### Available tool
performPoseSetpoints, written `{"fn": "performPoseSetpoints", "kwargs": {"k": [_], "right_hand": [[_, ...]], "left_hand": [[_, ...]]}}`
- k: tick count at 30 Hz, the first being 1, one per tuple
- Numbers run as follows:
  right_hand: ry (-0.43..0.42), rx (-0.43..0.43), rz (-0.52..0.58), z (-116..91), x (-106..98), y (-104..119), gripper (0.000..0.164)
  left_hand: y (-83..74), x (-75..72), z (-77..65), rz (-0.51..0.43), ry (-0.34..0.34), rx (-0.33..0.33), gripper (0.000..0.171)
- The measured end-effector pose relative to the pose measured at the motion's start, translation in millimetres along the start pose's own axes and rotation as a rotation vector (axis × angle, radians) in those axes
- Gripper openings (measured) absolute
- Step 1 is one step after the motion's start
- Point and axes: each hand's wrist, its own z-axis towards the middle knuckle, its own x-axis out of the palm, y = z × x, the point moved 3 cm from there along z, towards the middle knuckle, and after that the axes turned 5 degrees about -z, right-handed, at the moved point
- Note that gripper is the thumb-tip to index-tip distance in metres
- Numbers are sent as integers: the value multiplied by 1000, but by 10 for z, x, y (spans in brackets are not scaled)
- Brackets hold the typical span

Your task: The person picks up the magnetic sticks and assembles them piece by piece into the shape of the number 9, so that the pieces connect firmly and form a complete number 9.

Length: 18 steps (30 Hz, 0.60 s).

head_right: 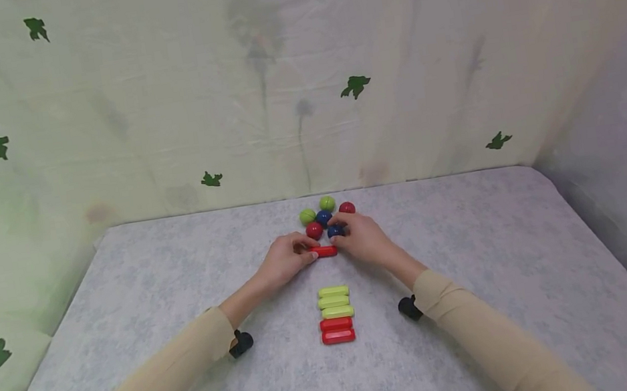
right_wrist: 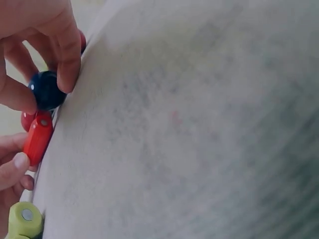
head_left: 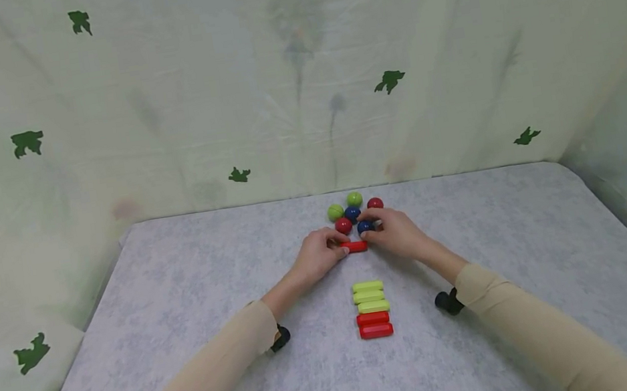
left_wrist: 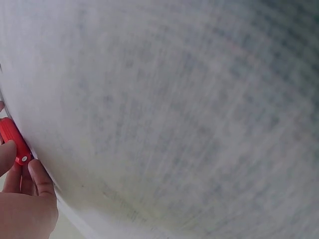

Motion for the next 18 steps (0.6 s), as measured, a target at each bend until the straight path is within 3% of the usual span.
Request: {"fn": "performPoseSetpoints", "kwargs": {"k": [8, 18], "right_hand": [[16, -4, 5, -55, -35, -94, 38], [96, -86, 54, -195, -123, -169, 37]], "left_hand": [[24, 11, 11, -38, -22, -46, 14], [31, 1, -1, -117, -48, -137, 17]]}}
